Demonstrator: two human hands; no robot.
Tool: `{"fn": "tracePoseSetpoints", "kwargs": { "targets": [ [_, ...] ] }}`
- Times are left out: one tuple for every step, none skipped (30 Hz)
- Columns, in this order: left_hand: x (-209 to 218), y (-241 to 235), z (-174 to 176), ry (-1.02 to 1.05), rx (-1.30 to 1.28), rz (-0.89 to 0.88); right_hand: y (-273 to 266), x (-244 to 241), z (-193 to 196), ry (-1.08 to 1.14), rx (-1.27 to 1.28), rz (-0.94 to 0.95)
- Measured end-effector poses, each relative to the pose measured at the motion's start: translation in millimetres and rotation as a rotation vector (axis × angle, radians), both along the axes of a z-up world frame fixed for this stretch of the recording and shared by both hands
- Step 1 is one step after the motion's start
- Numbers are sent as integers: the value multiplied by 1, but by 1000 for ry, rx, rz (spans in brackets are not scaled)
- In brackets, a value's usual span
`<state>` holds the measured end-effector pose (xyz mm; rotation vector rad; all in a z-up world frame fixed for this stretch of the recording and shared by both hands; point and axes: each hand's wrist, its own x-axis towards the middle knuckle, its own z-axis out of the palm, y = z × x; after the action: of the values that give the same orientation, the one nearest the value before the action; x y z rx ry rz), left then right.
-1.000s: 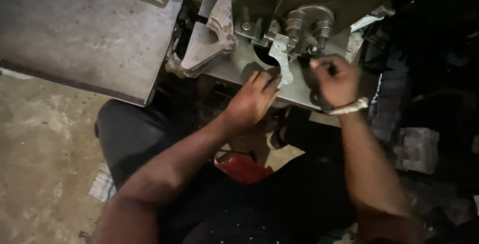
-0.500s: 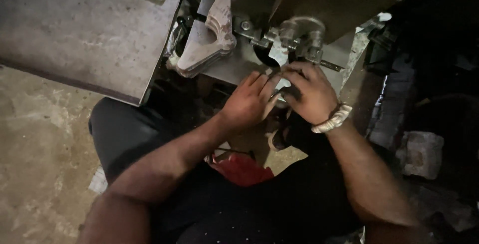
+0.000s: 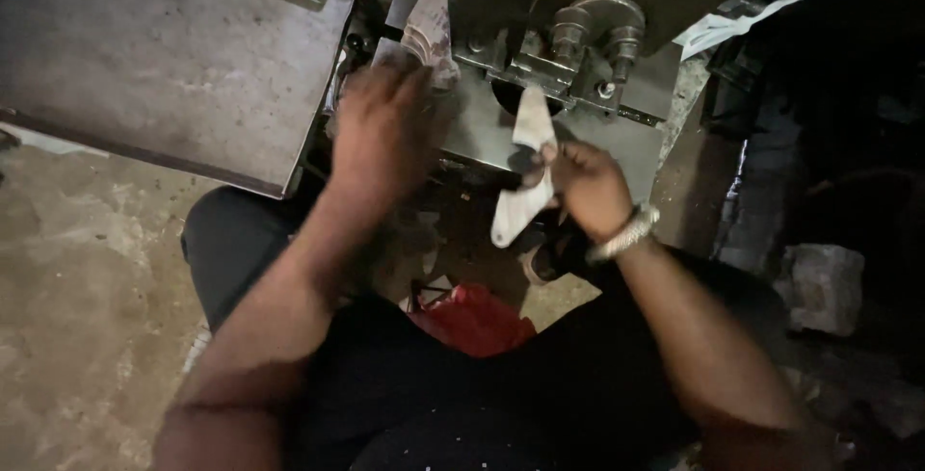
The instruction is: Manually position metal sheets into a press machine to cut or shape them.
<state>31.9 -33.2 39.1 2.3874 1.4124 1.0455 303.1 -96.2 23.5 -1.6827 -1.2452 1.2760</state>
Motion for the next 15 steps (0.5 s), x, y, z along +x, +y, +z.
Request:
{"fn": "tracePoseSetpoints", "kwargs": {
  "targets": [
    [-8, 5, -9, 2, 0, -13, 7, 4, -12, 2, 0, -13],
    [-16, 10, -19, 119, 92, 26, 14, 8, -25, 137, -90, -106],
    [-23, 18, -28, 233, 193, 75, 27, 13, -37, 270, -173, -189],
    [-24, 21, -32, 230, 200, 73, 33, 15, -37, 269, -165, -191],
    [-27, 22, -35, 119, 50, 24, 41, 16, -38, 312, -164, -191],
    [-30, 23, -40, 7, -97, -26, 48, 16, -39, 356, -163, -190],
    [-30, 21, -37, 8, -102, -19, 48, 13, -39, 356, -169, -184],
    [-29, 18, -34, 18, -54, -35, 49, 10, -38, 360, -176, -198],
    [-28, 18, -30, 30, -2, -55, 50, 8, -38, 365, -179, -215],
    [-28, 19, -31, 33, -4, -52, 51, 7, -38, 368, -181, -211],
    [-27, 20, -32, 16, -30, -76, 50, 7, -39, 344, -181, -225],
    [-26, 20, -33, -1, -57, -100, 49, 6, -39, 321, -182, -239],
    [-26, 22, -36, -3, -53, -97, 50, 10, -45, 319, -178, -236],
    [-26, 24, -38, 29, 2, -110, 51, 15, -51, 305, -169, -228],
    [-27, 24, -39, 65, 55, -122, 52, 18, -58, 295, -161, -218]
  ]
}}
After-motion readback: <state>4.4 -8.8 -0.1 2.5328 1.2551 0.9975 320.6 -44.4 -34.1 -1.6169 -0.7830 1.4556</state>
